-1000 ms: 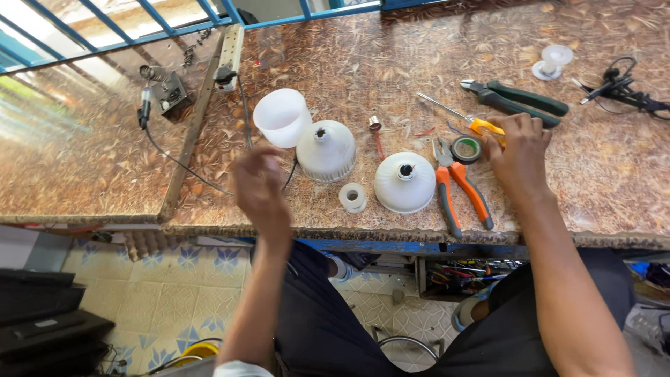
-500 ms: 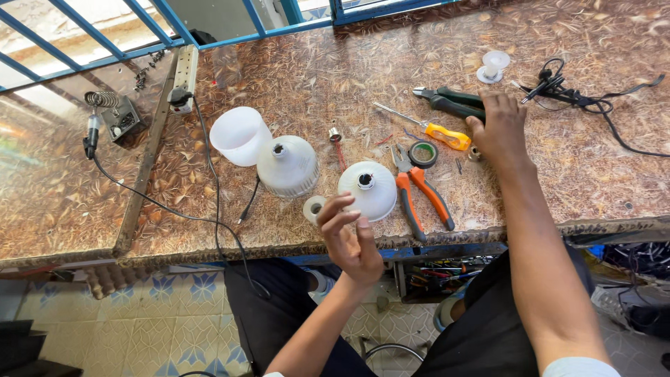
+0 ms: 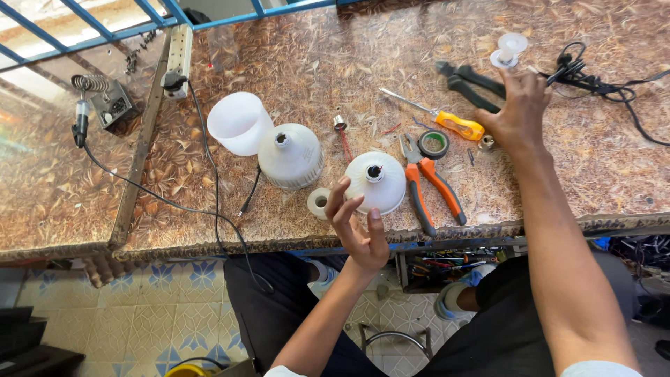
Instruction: The person is repairing a lamp by stripping wires, twisting them, and securing them with electrical tape. They use pliers to strip the wires and a soldering iron to apply heat to the connections. The person then wraps the connections with electrical tape and places the lampshade back onto the lamp base.
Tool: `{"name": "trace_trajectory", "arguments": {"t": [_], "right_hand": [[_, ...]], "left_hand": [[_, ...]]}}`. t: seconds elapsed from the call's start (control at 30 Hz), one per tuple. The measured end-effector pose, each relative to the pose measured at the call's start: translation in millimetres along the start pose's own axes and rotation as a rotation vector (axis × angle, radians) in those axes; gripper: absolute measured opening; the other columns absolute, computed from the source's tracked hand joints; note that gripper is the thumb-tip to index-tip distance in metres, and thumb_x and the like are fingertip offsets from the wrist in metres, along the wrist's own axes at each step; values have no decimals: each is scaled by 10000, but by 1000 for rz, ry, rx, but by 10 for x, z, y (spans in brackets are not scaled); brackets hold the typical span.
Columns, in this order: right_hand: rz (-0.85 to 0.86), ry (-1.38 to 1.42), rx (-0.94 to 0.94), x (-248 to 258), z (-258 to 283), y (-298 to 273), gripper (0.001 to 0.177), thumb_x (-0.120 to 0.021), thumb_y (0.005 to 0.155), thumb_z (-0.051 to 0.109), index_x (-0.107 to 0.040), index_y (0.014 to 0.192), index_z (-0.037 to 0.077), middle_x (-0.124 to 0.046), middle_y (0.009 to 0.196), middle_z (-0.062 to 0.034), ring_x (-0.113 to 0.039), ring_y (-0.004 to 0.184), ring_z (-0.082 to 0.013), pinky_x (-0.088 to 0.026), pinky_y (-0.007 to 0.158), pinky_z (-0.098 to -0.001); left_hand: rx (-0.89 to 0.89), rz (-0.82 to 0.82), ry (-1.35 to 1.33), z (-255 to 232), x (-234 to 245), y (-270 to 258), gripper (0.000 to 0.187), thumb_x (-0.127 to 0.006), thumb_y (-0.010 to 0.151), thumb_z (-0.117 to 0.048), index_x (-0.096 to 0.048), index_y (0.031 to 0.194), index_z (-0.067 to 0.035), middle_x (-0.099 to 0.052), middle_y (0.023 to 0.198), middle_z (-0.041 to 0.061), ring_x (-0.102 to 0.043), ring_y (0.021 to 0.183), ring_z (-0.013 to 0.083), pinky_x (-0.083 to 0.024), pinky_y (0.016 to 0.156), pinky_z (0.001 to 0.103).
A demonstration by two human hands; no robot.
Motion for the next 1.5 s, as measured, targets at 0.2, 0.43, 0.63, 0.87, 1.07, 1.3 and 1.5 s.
{"name": "trace_trajectory", "arguments": {"t": [0.2,0.43,0.63,0.87,1.07,1.3,1.5], "right_hand": [[-248,199,-14,465,222,-206,561,-906,816,46,-628,1296,-37,-451,1261,-148,-411,1154,-303,-506,1002,-432],[-205,649,-148,946,726,-768,455,-866,1070,297,-513,1268,91,-371,1003,8,-419,879,-155,-511,862,-229],[-75,1097,132,906,954,-916,129,-703,1089,166,-583,1072,124,-696,1153,-88,-756,1024,-248,-673,1009,-467],[-197,493,576,846,1060,-967,231,-728,1032,-170,-629,1191,-35,-667,1119,-229,-631,1148,-416,-527,968,-503],[-220,115,659,713,1341,-1058,389,-683,935,-136,-716,1293,12,-648,1119,-166,-552,1056,-383,-480,839,-476],[-259,-26,656,618,1420,-1094,424,-679,887,-129,-719,1299,-34,-628,1149,-200,-561,1057,-392,-511,858,-488],[-270,64,632,602,1482,-1120,324,-719,1017,-97,-682,1333,-35,-594,1197,-220,-543,1100,-418,-506,953,-524]], "left_hand": [[-27,21,11,27,114,77,115,-511,1054,-118,-544,1164,-113,-571,1251,154,-559,1252,361,-490,1110,513],[130,126,135,43,69,303,204,-528,1074,-152,-556,1258,-67,-590,1332,166,-593,1277,316,-494,1127,455],[311,250,131,200,-1,325,241,-500,1071,-186,-578,1267,-69,-574,1343,132,-587,1284,298,-494,1108,412],[390,284,153,272,-28,435,130,-570,1014,-170,-636,1075,-77,-642,1184,109,-629,1160,272,-522,1012,389],[361,258,92,319,-8,424,75,-606,1001,-133,-645,1026,-74,-653,1142,114,-643,1118,260,-531,1002,384],[212,225,74,366,-10,278,110,-639,1020,-38,-671,1113,-86,-627,1197,109,-650,1161,281,-543,1092,440],[171,244,100,376,-13,251,104,-638,1029,-53,-671,1117,-96,-616,1213,111,-637,1164,295,-542,1075,432]]}}
Point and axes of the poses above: each hand's wrist, its own y-axis towards the middle knuckle, its own x-axis out of the back of the hand, z = x × y, the point moved 5 cm from there along y, towards the middle knuckle
